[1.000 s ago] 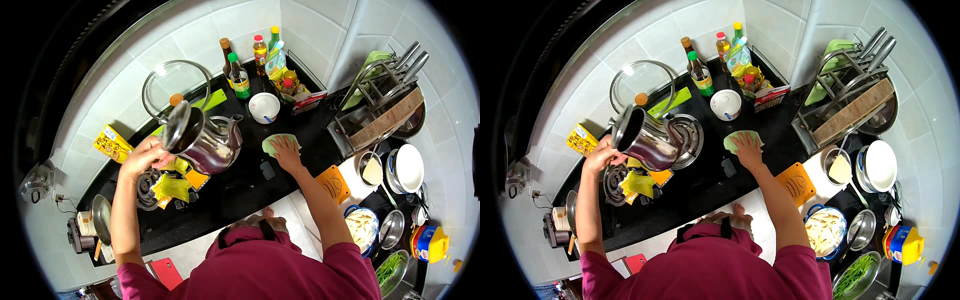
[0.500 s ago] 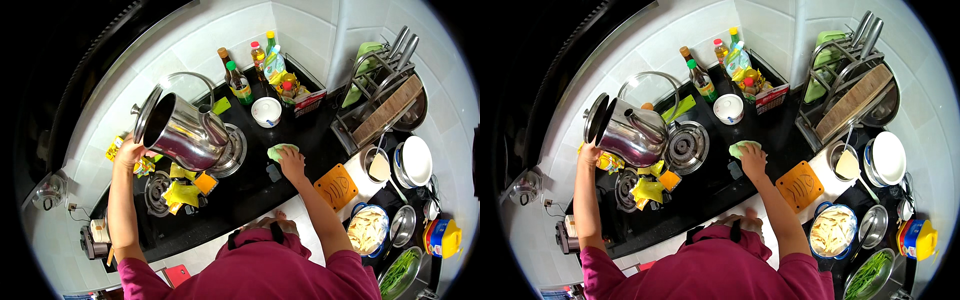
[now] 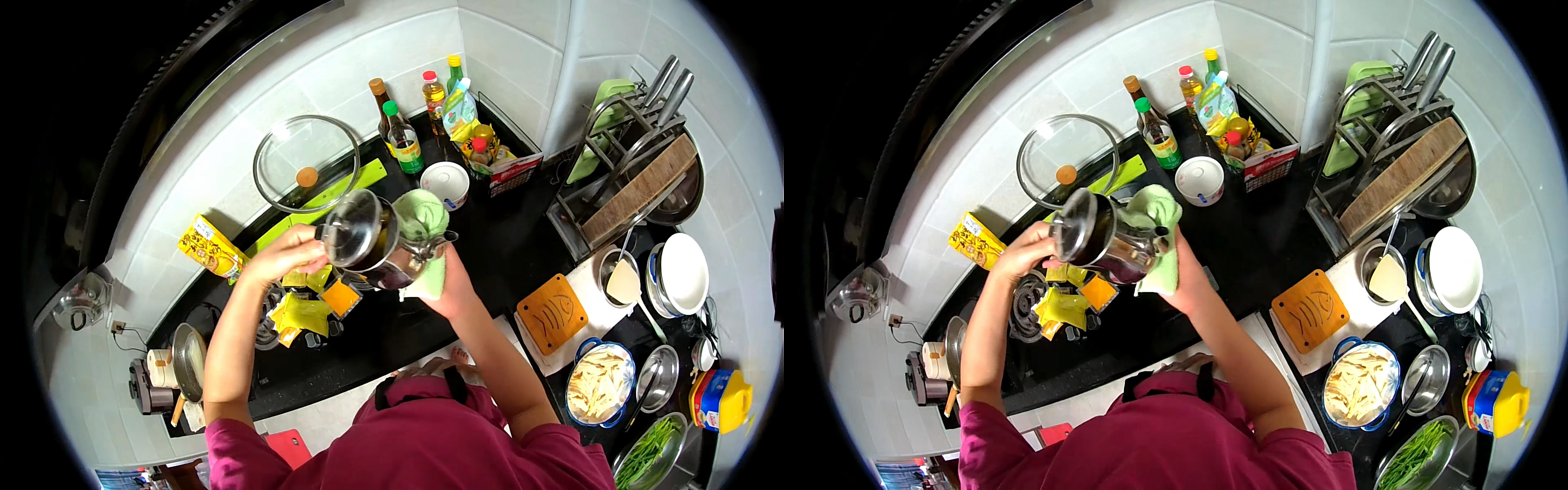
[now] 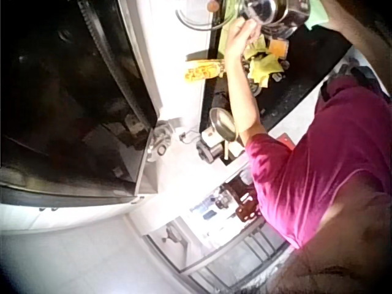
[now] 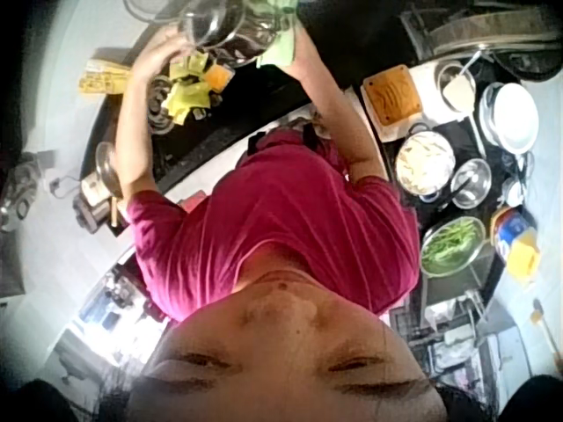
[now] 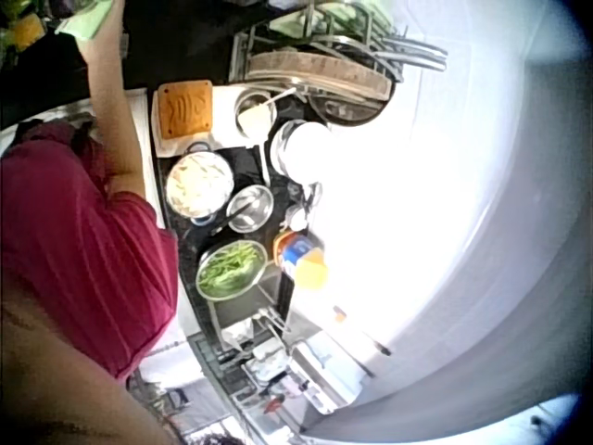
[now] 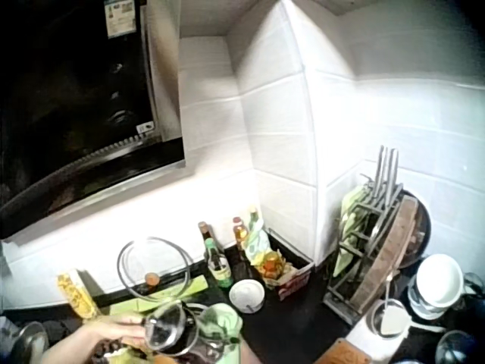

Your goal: The person cleans kitchen surfaces with a cloth, stirs noodles in a pot with chopsticks, retrieves a tomato from the refrigerator, and washes it in a sink.

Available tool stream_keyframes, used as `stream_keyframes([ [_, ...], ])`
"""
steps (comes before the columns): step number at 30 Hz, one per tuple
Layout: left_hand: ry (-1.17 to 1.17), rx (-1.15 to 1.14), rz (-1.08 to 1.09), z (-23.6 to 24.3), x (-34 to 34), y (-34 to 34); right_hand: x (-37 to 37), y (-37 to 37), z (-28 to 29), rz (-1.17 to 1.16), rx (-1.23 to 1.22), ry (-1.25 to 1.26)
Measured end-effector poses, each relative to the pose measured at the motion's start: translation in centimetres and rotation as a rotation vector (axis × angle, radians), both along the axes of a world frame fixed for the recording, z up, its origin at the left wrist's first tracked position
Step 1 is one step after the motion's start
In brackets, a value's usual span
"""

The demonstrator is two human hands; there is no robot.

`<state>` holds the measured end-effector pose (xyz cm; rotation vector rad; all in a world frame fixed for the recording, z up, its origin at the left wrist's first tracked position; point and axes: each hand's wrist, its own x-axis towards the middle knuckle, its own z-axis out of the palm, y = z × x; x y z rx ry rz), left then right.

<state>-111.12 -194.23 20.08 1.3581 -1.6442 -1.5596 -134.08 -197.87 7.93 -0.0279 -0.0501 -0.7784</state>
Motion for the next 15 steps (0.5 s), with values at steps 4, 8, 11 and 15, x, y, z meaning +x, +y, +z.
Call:
stream_keyframes([
  [4,0.026,0.106,0.068,-0.4,-1.7,0.4,0.1,0.4,0.5,-0.063,-0.035,-0.021],
  [8,0.190,0.229,0.190,-1.2,-2.1,1.1,0.0,0.7,0.3,-0.080,-0.029,0.009],
  [11,0.091,0.198,0.141,-1.3,-2.0,1.3,0.2,1.1,0.0,-0.098,-0.041,0.049],
  [15,0.029,0.131,0.011,-0.9,-2.5,1.4,0.0,1.8,-1.2,-0.108,-0.033,0.147],
])
